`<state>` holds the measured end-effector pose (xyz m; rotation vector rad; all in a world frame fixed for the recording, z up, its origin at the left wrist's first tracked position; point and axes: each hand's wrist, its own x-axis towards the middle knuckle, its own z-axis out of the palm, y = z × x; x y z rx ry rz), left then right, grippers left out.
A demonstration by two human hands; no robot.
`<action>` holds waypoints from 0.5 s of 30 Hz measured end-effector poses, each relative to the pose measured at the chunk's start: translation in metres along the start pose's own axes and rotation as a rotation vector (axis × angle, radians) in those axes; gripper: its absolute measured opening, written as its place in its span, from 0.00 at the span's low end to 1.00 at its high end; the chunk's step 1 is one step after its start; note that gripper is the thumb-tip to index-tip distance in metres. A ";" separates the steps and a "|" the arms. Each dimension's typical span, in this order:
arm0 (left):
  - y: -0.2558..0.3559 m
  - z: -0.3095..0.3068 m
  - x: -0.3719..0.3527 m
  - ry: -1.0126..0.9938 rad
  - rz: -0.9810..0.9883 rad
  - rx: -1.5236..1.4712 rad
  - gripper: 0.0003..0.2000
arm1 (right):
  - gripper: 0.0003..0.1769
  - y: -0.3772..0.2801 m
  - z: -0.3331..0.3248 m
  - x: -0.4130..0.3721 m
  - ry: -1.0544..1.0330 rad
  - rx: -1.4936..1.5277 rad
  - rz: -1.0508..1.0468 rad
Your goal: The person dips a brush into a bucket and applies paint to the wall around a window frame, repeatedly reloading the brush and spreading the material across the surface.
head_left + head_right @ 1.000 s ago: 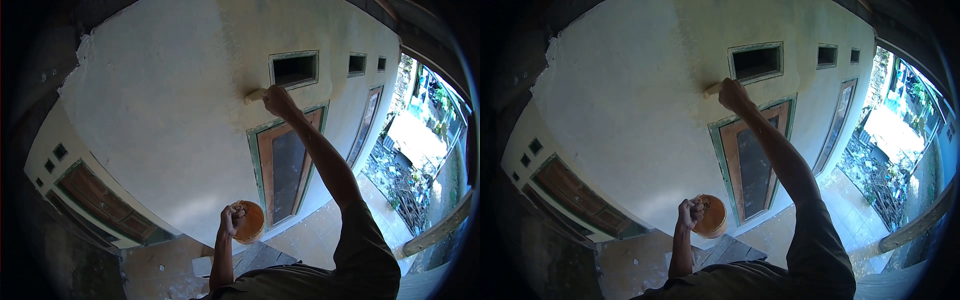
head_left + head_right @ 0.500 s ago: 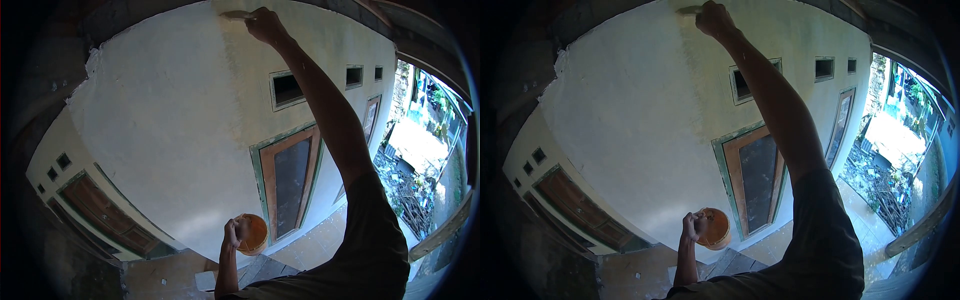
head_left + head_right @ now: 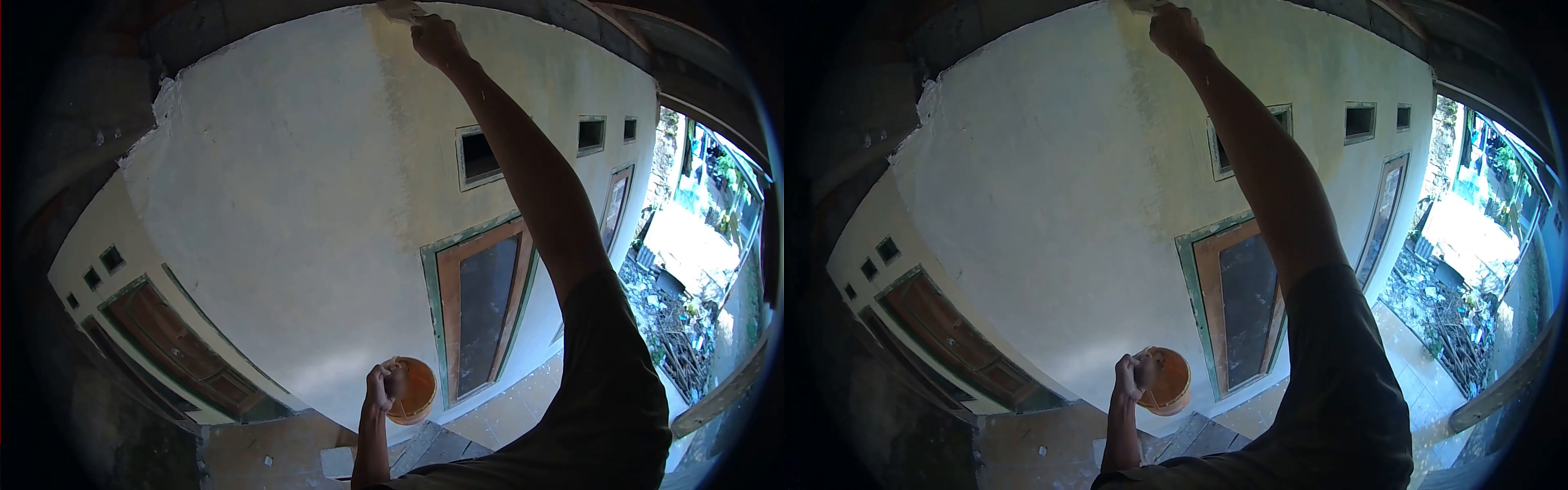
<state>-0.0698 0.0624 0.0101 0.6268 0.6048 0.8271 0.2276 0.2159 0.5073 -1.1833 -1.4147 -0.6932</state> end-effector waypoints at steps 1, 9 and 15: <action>0.000 -0.001 -0.001 0.017 -0.004 -0.012 0.06 | 0.17 0.000 0.006 -0.004 0.009 -0.014 0.010; -0.008 -0.014 0.005 0.045 -0.002 -0.032 0.07 | 0.17 -0.005 0.015 -0.011 -0.006 -0.085 0.139; -0.015 -0.019 0.013 0.052 -0.062 -0.049 0.07 | 0.14 0.002 0.022 -0.012 0.048 -0.116 0.074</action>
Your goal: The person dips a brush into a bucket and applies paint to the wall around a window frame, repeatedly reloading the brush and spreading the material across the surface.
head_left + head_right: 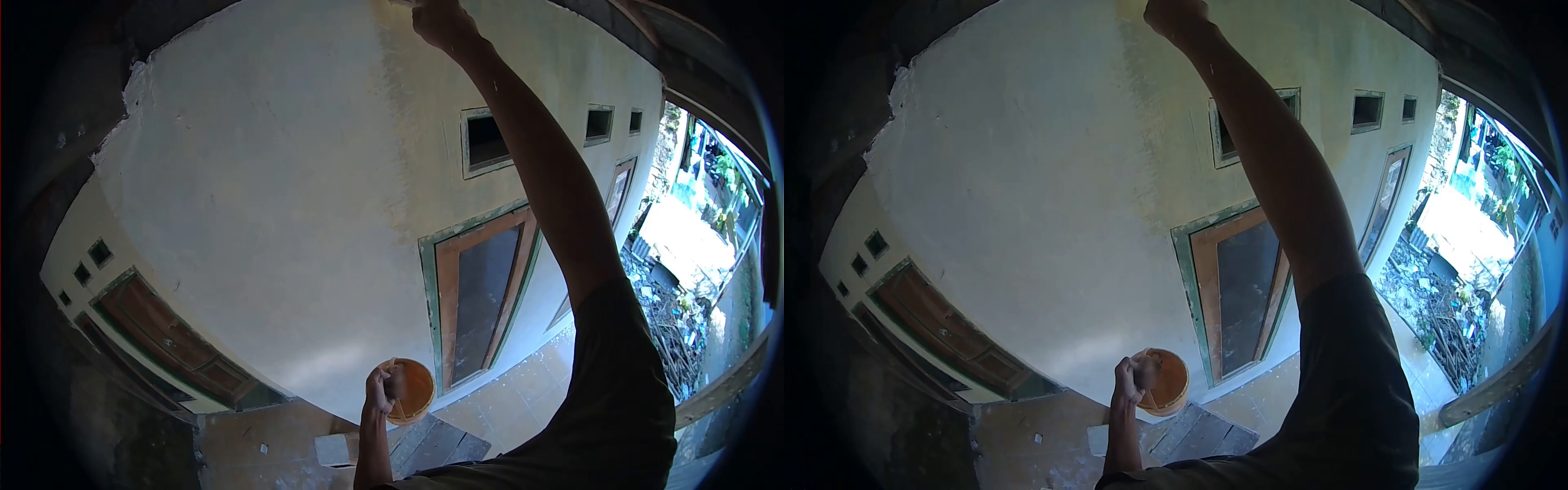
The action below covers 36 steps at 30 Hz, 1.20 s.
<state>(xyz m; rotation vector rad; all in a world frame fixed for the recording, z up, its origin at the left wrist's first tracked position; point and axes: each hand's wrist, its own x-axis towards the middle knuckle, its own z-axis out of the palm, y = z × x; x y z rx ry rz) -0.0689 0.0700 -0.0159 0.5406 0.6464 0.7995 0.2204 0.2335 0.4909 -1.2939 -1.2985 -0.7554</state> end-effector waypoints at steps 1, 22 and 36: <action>0.000 0.000 0.001 -0.007 -0.005 0.005 0.05 | 0.14 0.000 0.000 -0.003 -0.017 -0.001 -0.006; -0.002 0.019 0.012 -0.069 -0.029 0.044 0.07 | 0.14 0.044 0.011 -0.241 -0.309 0.002 -0.032; -0.004 0.030 0.001 -0.066 -0.023 0.073 0.08 | 0.16 0.067 -0.010 -0.384 -0.737 -0.036 0.160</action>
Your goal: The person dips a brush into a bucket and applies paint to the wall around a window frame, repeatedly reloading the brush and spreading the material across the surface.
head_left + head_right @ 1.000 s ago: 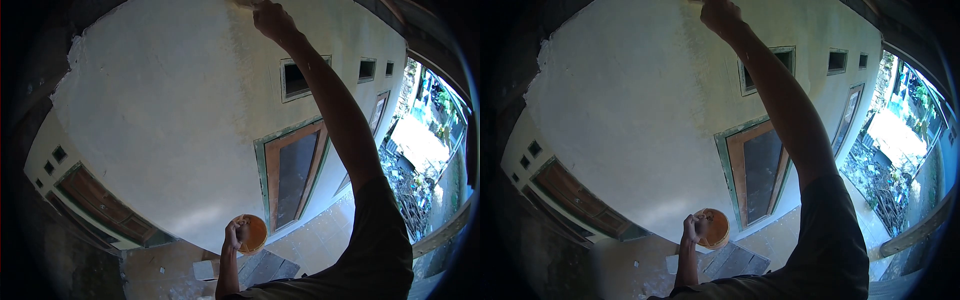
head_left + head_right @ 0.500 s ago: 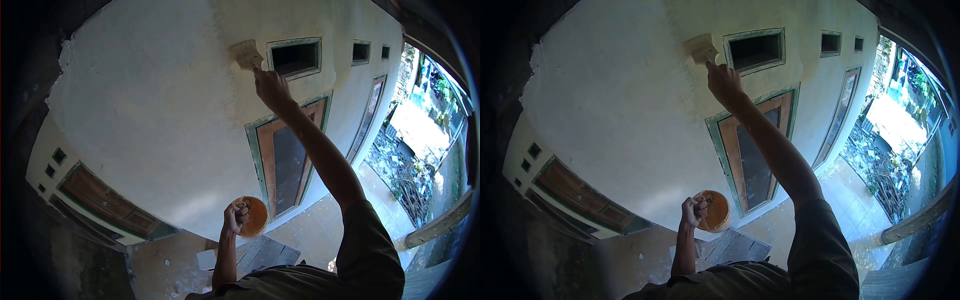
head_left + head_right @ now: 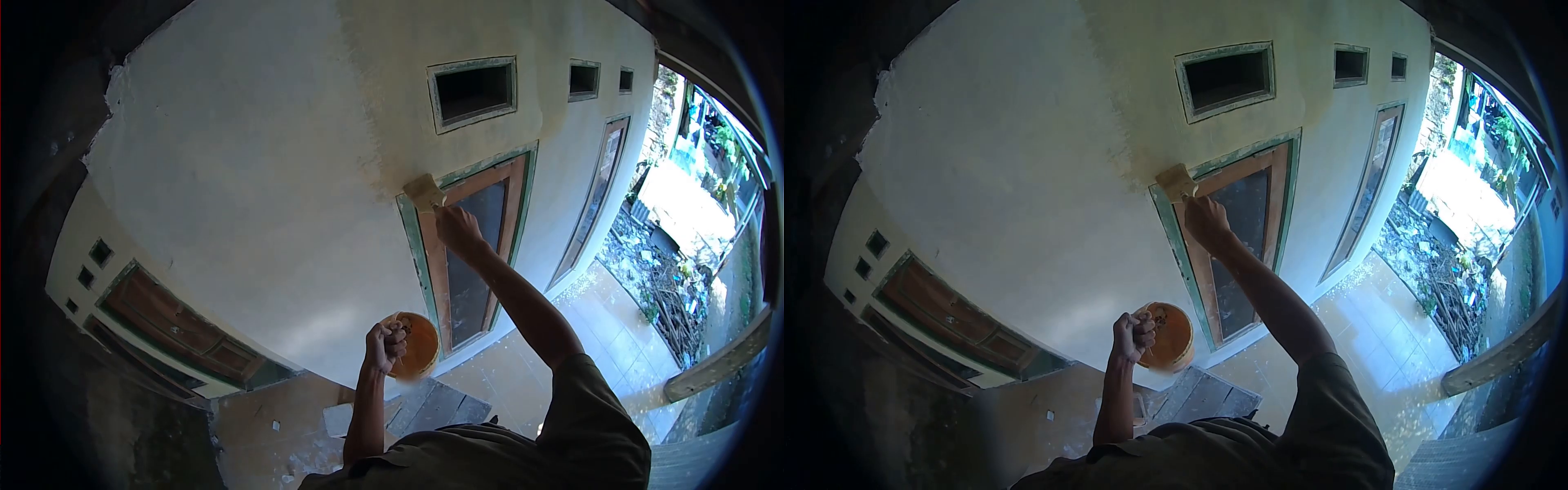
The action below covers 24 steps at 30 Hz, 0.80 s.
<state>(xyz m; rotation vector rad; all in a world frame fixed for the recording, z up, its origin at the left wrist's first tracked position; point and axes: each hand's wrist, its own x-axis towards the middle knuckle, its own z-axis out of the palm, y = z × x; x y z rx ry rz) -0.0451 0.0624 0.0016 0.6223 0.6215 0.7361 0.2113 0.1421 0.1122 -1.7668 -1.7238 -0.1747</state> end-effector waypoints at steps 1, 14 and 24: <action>0.000 0.001 -0.001 0.000 0.003 -0.001 0.08 | 0.15 -0.003 -0.010 0.000 -0.068 0.011 0.033; 0.004 0.014 -0.010 -0.059 0.020 -0.005 0.04 | 0.09 -0.042 -0.097 0.115 -0.065 -0.032 -0.099; 0.002 0.006 -0.007 -0.076 0.026 -0.041 0.05 | 0.14 -0.105 -0.223 0.210 0.367 -0.007 -0.193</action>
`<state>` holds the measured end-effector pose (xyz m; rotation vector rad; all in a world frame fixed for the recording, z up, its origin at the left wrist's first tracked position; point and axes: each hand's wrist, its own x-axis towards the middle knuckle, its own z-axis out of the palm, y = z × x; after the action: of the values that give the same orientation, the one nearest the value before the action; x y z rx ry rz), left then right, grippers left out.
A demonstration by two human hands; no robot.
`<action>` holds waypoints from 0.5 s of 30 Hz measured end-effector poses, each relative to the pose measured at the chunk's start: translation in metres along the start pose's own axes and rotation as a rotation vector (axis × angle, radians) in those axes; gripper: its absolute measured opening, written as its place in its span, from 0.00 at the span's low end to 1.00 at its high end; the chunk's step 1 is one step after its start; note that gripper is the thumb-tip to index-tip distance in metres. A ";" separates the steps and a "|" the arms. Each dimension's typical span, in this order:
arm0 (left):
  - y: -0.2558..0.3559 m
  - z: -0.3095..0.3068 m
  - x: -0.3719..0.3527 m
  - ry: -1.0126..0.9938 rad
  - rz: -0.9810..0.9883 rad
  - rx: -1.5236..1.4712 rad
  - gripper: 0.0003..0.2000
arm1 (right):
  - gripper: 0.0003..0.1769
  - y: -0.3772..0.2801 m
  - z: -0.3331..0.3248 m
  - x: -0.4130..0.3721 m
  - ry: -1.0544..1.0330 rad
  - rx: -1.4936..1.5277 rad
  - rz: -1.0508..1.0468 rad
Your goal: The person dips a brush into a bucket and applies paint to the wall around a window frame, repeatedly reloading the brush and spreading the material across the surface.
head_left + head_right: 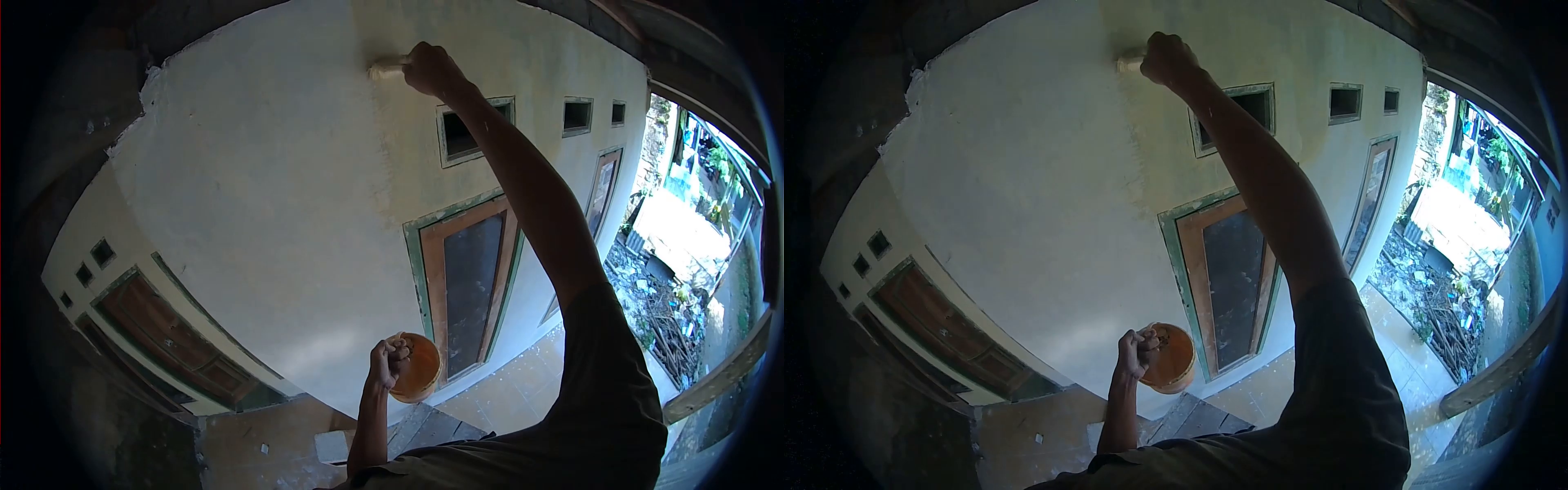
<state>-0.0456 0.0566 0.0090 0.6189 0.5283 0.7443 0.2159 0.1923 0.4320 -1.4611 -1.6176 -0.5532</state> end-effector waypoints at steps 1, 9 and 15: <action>-0.001 0.000 -0.001 0.001 0.003 0.001 0.05 | 0.14 -0.002 -0.006 0.010 0.084 0.012 0.000; 0.005 0.003 -0.007 0.024 -0.015 0.044 0.07 | 0.15 -0.007 -0.012 0.056 0.460 0.151 -0.179; 0.004 -0.006 -0.008 0.059 -0.048 0.019 0.06 | 0.14 -0.004 0.020 0.037 0.338 0.153 -0.040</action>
<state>-0.0561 0.0544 0.0092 0.6007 0.6034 0.7146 0.2082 0.2287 0.4523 -1.1554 -1.3913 -0.6463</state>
